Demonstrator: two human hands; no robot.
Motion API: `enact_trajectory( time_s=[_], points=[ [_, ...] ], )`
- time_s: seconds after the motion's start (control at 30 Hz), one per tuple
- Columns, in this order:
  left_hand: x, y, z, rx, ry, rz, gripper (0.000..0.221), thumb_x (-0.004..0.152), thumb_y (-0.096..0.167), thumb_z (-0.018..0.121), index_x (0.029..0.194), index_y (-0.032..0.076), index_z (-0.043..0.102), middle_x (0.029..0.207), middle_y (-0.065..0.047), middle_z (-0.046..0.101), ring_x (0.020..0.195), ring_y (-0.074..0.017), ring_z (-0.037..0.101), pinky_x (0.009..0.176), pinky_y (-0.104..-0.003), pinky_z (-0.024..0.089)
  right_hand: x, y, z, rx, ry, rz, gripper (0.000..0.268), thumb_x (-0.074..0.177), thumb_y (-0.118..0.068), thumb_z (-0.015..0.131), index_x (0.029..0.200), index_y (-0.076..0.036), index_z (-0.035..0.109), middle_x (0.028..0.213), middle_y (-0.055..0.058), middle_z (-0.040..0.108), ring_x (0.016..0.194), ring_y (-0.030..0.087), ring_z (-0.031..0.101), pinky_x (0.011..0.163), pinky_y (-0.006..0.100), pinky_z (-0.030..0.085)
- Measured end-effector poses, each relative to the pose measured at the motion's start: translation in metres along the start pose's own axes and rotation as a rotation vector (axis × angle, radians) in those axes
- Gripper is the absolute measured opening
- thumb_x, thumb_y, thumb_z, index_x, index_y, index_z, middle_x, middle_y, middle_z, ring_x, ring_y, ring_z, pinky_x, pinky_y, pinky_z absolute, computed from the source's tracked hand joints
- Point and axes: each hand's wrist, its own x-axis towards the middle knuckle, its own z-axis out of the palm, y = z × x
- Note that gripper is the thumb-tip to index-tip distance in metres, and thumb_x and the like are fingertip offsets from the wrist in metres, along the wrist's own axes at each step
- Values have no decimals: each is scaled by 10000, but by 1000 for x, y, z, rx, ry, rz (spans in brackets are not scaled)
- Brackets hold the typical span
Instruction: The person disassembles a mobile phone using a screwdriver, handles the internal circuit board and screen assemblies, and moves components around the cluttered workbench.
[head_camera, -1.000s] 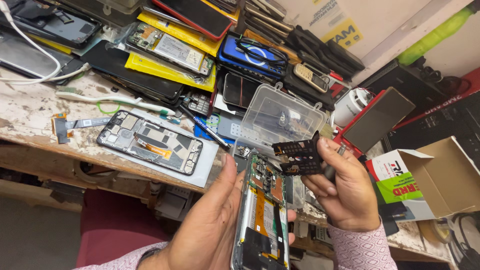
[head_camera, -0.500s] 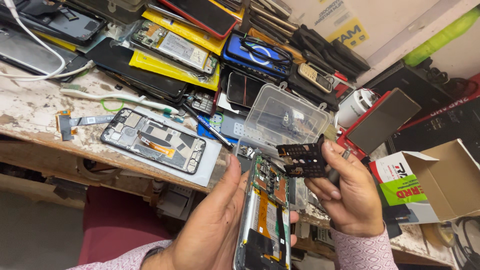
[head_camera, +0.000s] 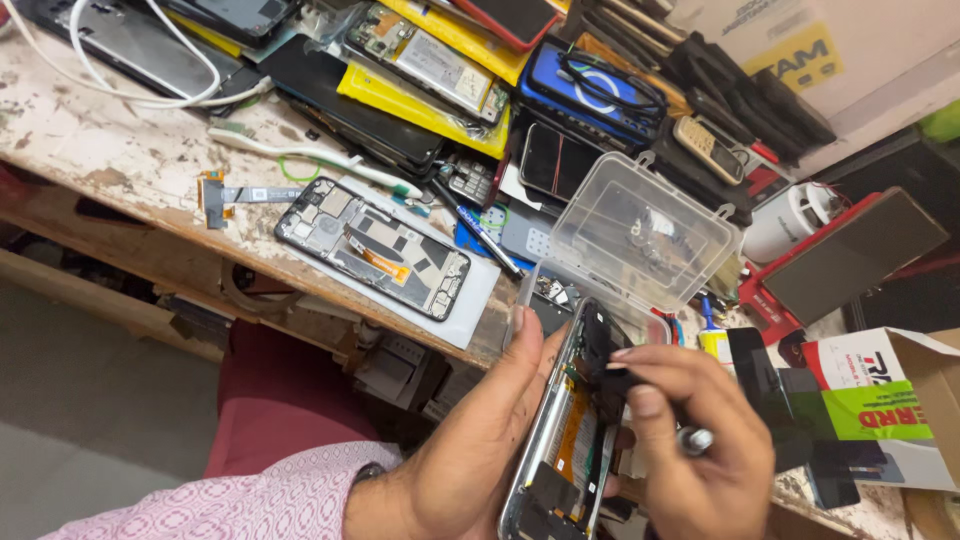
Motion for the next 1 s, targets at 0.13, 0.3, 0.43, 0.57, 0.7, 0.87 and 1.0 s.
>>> enact_trajectory(
  time_s=[0.13, 0.3, 0.43, 0.57, 0.7, 0.87, 1.0],
  points=[
    [0, 3, 3, 28, 82, -2, 740, 1058, 611, 223, 1576, 111, 393, 1384, -38, 571, 1275, -123, 557, 1059, -294, 482, -6, -7, 8, -112, -24, -53, 95, 929, -18, 670, 1009, 9, 712, 1113, 142, 748, 1064, 228, 740, 952, 326, 555],
    [-2, 5, 6, 61, 25, 33, 726, 1070, 595, 207, 1585, 105, 354, 1441, -75, 516, 1336, -155, 510, 1119, -322, 430, -8, -5, 14, -162, -7, -80, 112, 899, -26, 714, 1008, -8, 732, 1110, 136, 755, 1017, 217, 760, 829, 286, 587],
    [-1, 5, 4, 73, 13, 56, 711, 1073, 571, 191, 1599, 114, 335, 1486, -76, 492, 1381, -162, 477, 1152, -317, 404, -7, -5, 15, -190, -23, -138, 140, 899, -27, 722, 1038, -26, 736, 1126, 122, 749, 1001, 209, 768, 820, 279, 597],
    [-1, 1, 1, 59, 39, 55, 706, 1075, 554, 189, 1627, 130, 308, 1507, -79, 474, 1394, -165, 462, 1152, -315, 394, -6, -8, 14, -270, -64, -198, 249, 878, -40, 736, 1124, -75, 749, 1158, 106, 728, 985, 202, 768, 826, 299, 605],
    [0, 0, -2, 53, 35, 53, 710, 1071, 547, 193, 1642, 135, 280, 1534, -74, 460, 1418, -167, 446, 1167, -314, 384, -6, -9, 12, -308, -94, -127, 302, 841, -68, 779, 1135, -136, 766, 1154, 85, 734, 834, 151, 765, 697, 269, 599],
    [-2, 0, -3, 20, 34, 31, 690, 1083, 563, 204, 1630, 160, 323, 1444, -69, 514, 1334, -164, 509, 1103, -306, 444, -5, -11, 8, -415, -135, -244, 390, 805, -85, 799, 1184, -159, 749, 1176, 50, 716, 911, 215, 758, 755, 307, 598],
    [-3, 0, -3, 49, 82, 0, 670, 1069, 574, 212, 1604, 199, 361, 1377, -53, 551, 1265, -148, 557, 1038, -300, 489, -7, -10, 3, -557, -222, -295, 517, 703, -103, 812, 1209, -191, 753, 1196, 48, 726, 667, 157, 676, 629, 314, 553]
  ],
)
